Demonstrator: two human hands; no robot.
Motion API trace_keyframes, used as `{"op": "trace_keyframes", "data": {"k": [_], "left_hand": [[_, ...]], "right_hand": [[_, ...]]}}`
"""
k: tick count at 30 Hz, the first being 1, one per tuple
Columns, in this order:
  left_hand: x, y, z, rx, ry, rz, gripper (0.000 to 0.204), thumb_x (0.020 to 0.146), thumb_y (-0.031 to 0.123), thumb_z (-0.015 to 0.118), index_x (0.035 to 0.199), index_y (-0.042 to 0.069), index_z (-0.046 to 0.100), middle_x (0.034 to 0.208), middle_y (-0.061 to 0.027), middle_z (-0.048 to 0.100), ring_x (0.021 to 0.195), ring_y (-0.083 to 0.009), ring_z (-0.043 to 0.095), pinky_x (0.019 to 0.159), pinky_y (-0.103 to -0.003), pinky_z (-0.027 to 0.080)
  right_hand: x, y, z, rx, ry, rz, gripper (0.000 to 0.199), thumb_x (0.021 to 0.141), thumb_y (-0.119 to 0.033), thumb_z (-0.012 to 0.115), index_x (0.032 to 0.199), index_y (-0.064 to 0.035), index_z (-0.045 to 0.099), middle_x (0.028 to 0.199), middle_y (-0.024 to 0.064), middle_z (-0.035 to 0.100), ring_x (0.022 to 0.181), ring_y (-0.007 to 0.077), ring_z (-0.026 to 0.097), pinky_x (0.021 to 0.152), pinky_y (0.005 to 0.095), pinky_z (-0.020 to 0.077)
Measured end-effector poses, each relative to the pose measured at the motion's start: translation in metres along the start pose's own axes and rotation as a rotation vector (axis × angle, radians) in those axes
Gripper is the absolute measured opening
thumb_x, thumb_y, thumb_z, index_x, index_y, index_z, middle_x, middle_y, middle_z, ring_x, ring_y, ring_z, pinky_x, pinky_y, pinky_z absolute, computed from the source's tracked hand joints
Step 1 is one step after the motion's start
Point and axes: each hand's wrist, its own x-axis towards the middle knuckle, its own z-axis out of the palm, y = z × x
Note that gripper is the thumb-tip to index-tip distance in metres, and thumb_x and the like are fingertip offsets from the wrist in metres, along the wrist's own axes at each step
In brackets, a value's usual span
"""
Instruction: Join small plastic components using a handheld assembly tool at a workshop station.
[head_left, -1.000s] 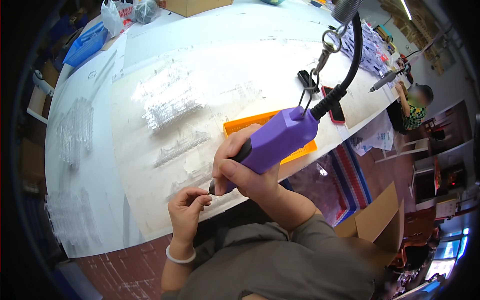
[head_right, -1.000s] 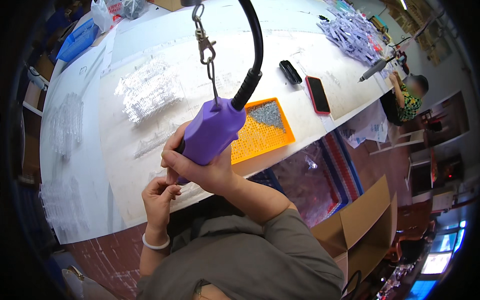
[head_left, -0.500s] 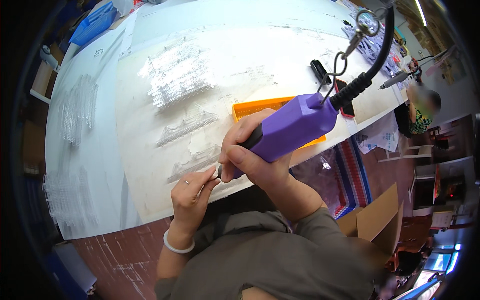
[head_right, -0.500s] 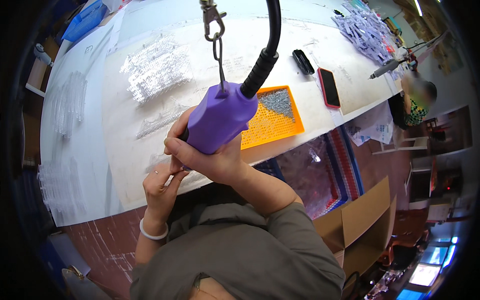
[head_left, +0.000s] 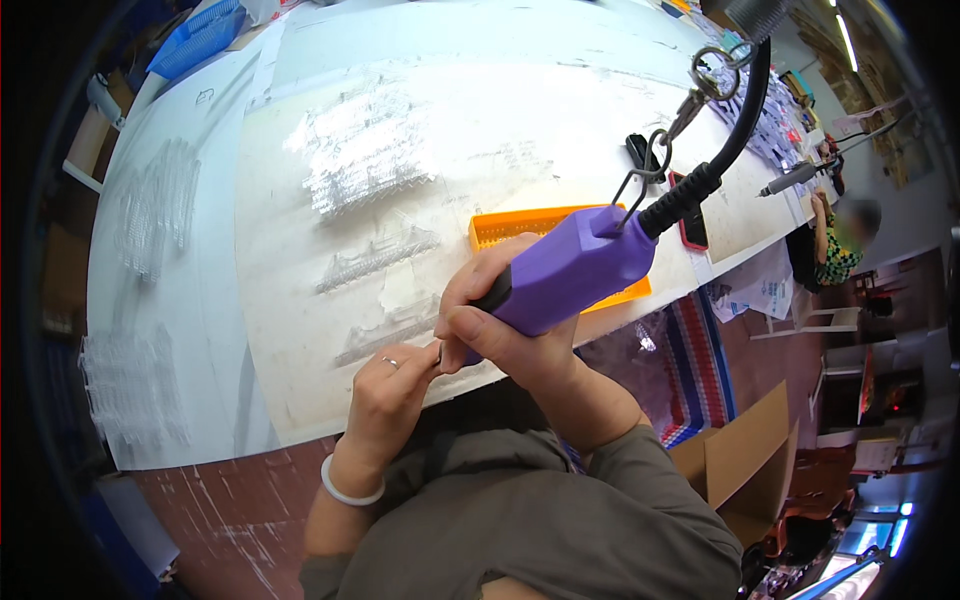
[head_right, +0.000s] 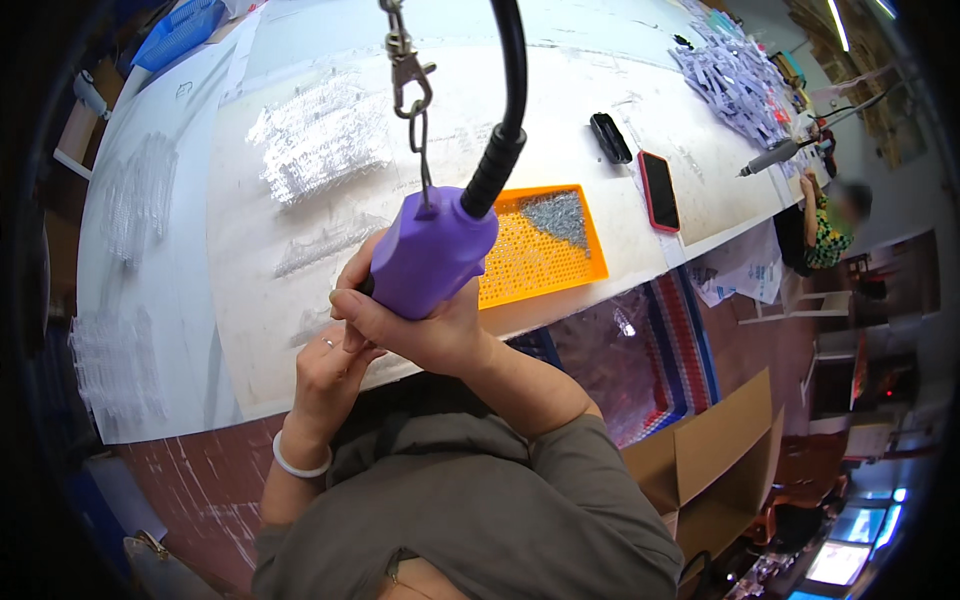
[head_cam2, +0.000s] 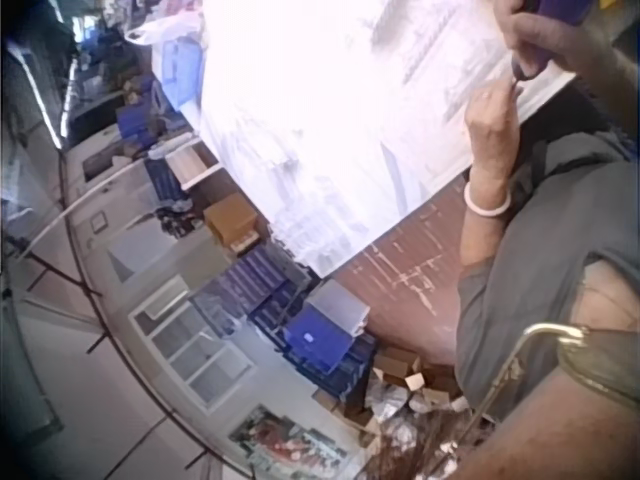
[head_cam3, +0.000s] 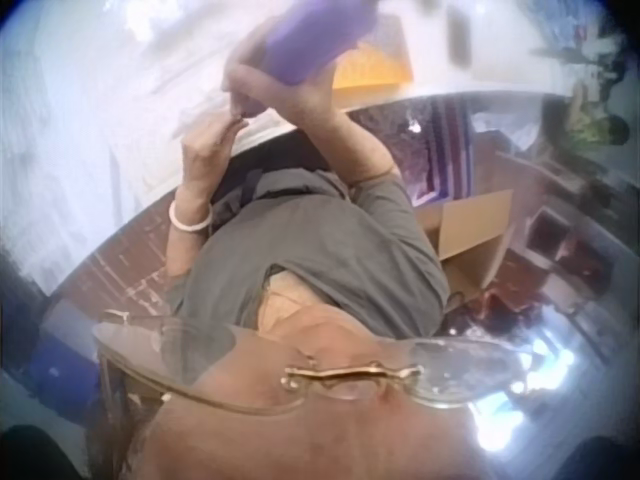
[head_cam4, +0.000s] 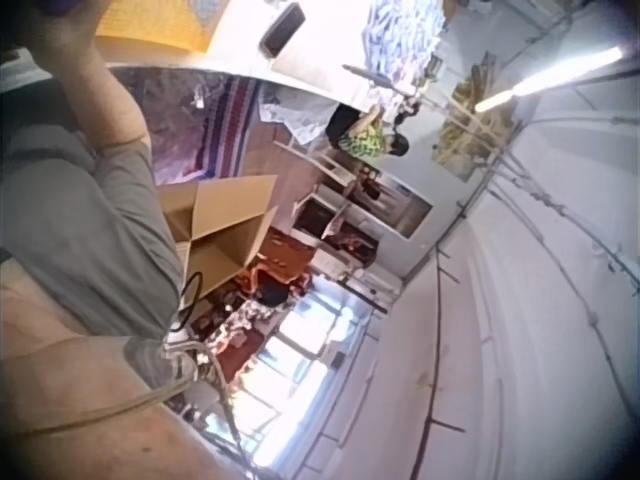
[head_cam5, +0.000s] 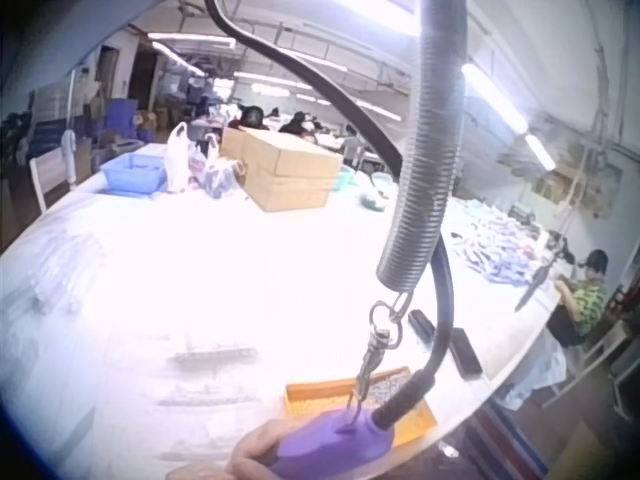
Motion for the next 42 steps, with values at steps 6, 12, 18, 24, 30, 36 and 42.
{"op": "trace_keyframes", "data": {"k": [6,12,18,24,30,36,42], "left_hand": [[0.009,0.005,-0.006,-0.002,-0.072,-0.063,0.035,0.073,-0.004,0.070,0.107,0.002,0.066,0.077,-0.0110,0.065,0.072,-0.0270,0.063,0.065,-0.035,0.051],[0.012,-0.003,0.006,-0.154,0.006,-0.112,0.038,0.072,-0.003,0.072,0.109,0.001,0.066,0.077,-0.0119,0.065,0.074,-0.0260,0.063,0.067,-0.035,0.050],[0.007,-0.005,0.006,-0.131,0.033,-0.176,0.040,0.070,-0.001,0.074,0.108,0.000,0.065,0.085,-0.0133,0.067,0.081,-0.0273,0.064,0.071,-0.035,0.052],[0.001,-0.013,0.003,0.328,-0.031,-0.064,0.046,0.071,0.015,0.076,0.114,0.002,0.064,0.112,-0.0099,0.063,0.103,-0.0268,0.059,0.084,-0.037,0.049],[-0.004,-0.011,0.009,0.447,-0.115,-0.094,0.054,0.075,0.032,0.071,0.117,0.001,0.061,0.123,-0.0085,0.057,0.116,-0.0261,0.051,0.094,-0.039,0.043],[-0.001,-0.010,0.008,0.452,-0.144,-0.106,0.057,0.075,0.035,0.070,0.119,0.000,0.060,0.124,-0.0081,0.057,0.117,-0.0257,0.050,0.095,-0.039,0.042],[-0.002,-0.011,0.010,0.444,-0.139,-0.109,0.059,0.074,0.034,0.072,0.120,0.000,0.059,0.124,-0.0077,0.056,0.118,-0.0252,0.050,0.096,-0.039,0.041]], "right_hand": [[0.006,-0.004,-0.002,0.003,-0.037,0.064,0.027,0.079,0.010,0.059,0.099,-0.0034,0.047,0.074,0.0171,0.061,0.052,0.0193,0.060,0.045,0.0279,0.0509],[0.010,0.002,-0.005,0.235,0.099,-0.077,0.019,0.084,0.007,0.059,0.099,0.0037,0.047,0.075,0.0181,0.062,0.053,0.0185,0.062,0.048,0.0280,0.0544],[0.011,0.010,-0.003,0.156,0.064,-0.113,0.024,0.085,0.005,0.062,0.102,-0.0002,0.045,0.076,0.0187,0.062,0.053,0.0184,0.062,0.047,0.0273,0.0536],[0.021,0.028,-0.014,-0.111,0.130,-0.269,0.023,0.085,0.007,0.060,0.101,0.0000,0.046,0.077,0.0180,0.063,0.055,0.0183,0.064,0.049,0.0271,0.0542],[0.028,0.042,-0.015,-0.091,0.157,-0.270,0.015,0.085,0.008,0.061,0.096,0.0043,0.052,0.077,0.0167,0.064,0.057,0.0182,0.065,0.053,0.0281,0.0564],[0.032,0.044,-0.014,-0.097,0.153,-0.246,0.011,0.085,0.009,0.060,0.094,0.0053,0.054,0.076,0.0164,0.064,0.058,0.0180,0.065,0.054,0.0281,0.0568],[0.030,0.044,-0.013,-0.076,0.143,-0.238,0.012,0.085,0.008,0.061,0.094,0.0057,0.055,0.076,0.0162,0.064,0.058,0.0179,0.066,0.054,0.0279,0.0568]]}}
